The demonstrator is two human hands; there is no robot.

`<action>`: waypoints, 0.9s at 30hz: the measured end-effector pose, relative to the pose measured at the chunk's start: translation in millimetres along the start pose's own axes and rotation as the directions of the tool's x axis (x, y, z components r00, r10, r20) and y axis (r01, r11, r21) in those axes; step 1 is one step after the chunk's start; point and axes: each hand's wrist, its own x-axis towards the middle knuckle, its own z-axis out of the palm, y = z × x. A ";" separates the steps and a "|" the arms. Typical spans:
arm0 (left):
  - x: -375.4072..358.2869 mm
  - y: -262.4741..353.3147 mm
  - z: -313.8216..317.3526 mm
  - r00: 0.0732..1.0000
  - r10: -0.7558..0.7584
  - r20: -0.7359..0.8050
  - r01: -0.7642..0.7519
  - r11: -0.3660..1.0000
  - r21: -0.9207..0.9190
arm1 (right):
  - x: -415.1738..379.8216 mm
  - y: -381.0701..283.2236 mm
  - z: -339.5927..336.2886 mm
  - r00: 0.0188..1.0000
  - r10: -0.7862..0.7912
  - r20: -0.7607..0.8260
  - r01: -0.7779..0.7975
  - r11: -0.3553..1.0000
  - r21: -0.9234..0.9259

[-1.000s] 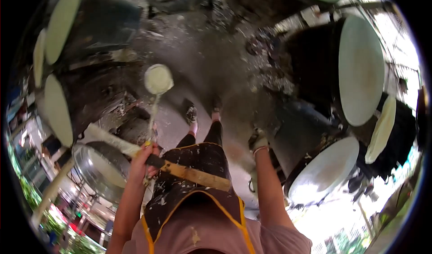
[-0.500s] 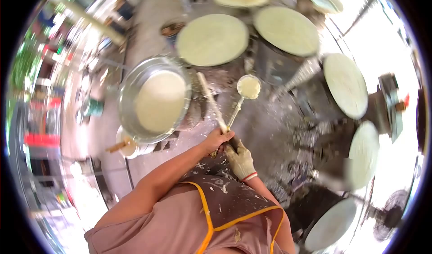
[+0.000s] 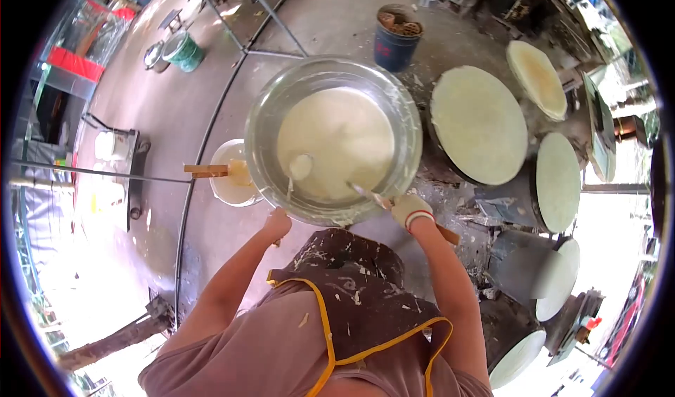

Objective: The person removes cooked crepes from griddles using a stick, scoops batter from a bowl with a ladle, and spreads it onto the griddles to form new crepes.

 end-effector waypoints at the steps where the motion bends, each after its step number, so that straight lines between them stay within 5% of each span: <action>1: 9.7 -20.0 0.2 0.979 0.129 -0.157 -0.076 0.950 0.304 | 9.5 -28.7 -12.7 0.998 0.004 0.064 -0.006 0.999 0.032; 5: 9.4 15.8 -29.8 0.986 -0.159 0.056 0.134 0.943 0.306 | 71.0 -76.6 43.1 0.995 -0.094 0.043 0.087 0.986 0.143; 7: 9.9 30.4 -31.2 0.945 -0.170 0.278 0.224 0.959 -0.175 | 82.8 -77.3 86.6 0.966 -0.230 -0.117 0.252 0.940 0.231; 9: 11.4 43.7 -43.8 0.903 -0.107 0.417 0.339 0.774 -0.535 | 72.4 -81.8 81.8 0.988 -0.141 -0.060 0.151 0.829 0.538; 11: 2.8 60.8 -63.0 0.867 -0.037 0.497 0.444 0.510 -0.737 | 51.1 -90.1 45.6 0.989 -0.001 0.151 -0.119 0.609 0.784; 14: -22.2 121.9 -130.1 0.937 0.160 0.310 0.206 0.463 -0.862 | 22.2 -99.8 -11.3 0.997 0.062 0.052 -0.059 0.109 0.992; 17: -5.6 128.7 -138.7 0.928 0.232 0.290 0.140 0.504 -0.852 | 30.5 -93.1 -19.8 0.971 0.051 -0.233 0.231 0.039 0.972; 20: 38.7 110.8 -115.1 0.918 0.178 0.354 0.198 0.567 -0.800 | 67.9 -60.2 11.6 0.990 0.128 -0.057 0.000 0.408 0.913; 21: 59.8 98.6 -101.6 0.926 0.149 0.347 0.176 0.643 -0.745 | 66.9 -59.7 -1.9 0.980 0.162 0.116 -0.187 0.551 0.813; 24: 112.0 78.6 -67.6 0.939 0.057 0.338 0.167 0.784 -0.597 | 68.2 -55.7 -22.6 0.958 0.063 0.281 -0.282 0.401 0.872; 25: 122.3 80.2 -59.4 0.937 0.025 0.350 0.194 0.794 -0.576 | 76.2 -45.9 -12.7 0.966 -0.002 0.257 -0.248 0.260 0.933; 27: 137.2 86.4 -45.3 0.928 -0.037 0.370 0.243 0.813 -0.529 | 99.8 -37.4 21.9 0.979 0.096 0.180 -0.198 0.231 0.953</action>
